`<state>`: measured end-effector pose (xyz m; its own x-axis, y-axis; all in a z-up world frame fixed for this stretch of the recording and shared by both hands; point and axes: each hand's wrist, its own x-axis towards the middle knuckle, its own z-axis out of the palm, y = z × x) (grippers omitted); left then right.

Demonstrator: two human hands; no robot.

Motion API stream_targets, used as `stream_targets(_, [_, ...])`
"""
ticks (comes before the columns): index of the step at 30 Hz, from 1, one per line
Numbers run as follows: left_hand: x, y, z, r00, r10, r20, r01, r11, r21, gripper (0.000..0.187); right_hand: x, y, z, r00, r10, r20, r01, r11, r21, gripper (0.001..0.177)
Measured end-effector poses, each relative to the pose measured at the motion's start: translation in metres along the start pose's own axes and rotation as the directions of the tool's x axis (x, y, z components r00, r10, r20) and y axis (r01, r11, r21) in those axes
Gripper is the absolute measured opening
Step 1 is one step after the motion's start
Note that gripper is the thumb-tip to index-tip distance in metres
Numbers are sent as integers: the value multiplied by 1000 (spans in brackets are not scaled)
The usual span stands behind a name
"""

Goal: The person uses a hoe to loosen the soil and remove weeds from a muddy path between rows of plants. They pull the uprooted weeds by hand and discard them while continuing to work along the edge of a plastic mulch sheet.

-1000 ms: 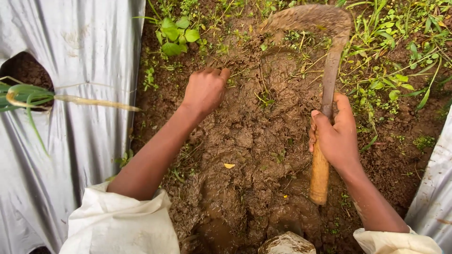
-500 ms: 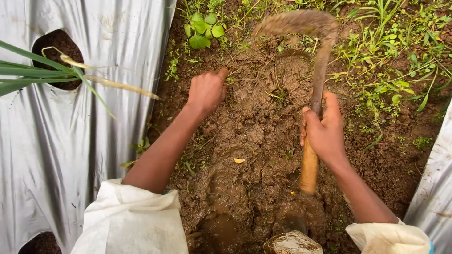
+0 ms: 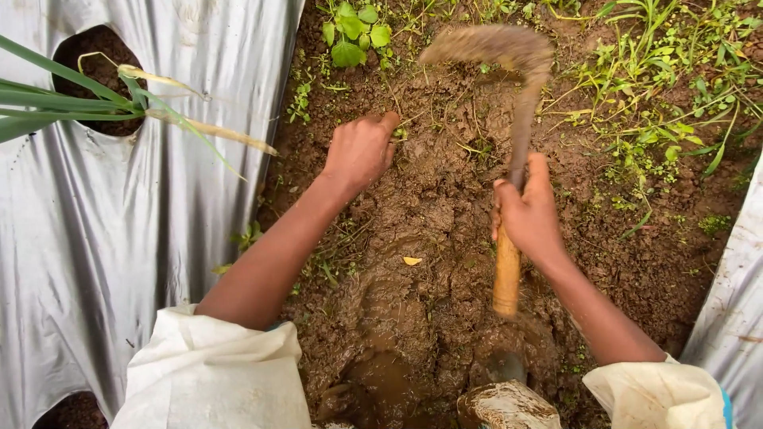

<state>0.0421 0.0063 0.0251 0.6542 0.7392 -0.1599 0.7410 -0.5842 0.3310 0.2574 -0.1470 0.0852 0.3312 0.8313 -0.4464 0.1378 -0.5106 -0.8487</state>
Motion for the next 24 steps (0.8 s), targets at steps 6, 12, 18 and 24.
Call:
stream_targets(6, [-18, 0, -21, 998, 70, 5, -70, 997, -20, 11, -44, -29, -15, 989, 146, 31, -145, 989, -34, 34])
stream_targets(12, [-45, -5, -42, 997, 66, 45, -60, 990, -124, 13, -67, -32, -35, 994, 88, -67, -97, 986, -133, 35])
stream_targets(18, [-84, -4, -80, 993, 113, 37, -108, 987, -114, 11, -106, -62, -24, 990, 137, -33, -141, 976, -163, 35])
stream_targets(24, [-125, -12, -109, 993, 110, 34, -107, 991, -86, 18, -110, -65, -18, 908, 373, -191, -415, 863, -287, 36])
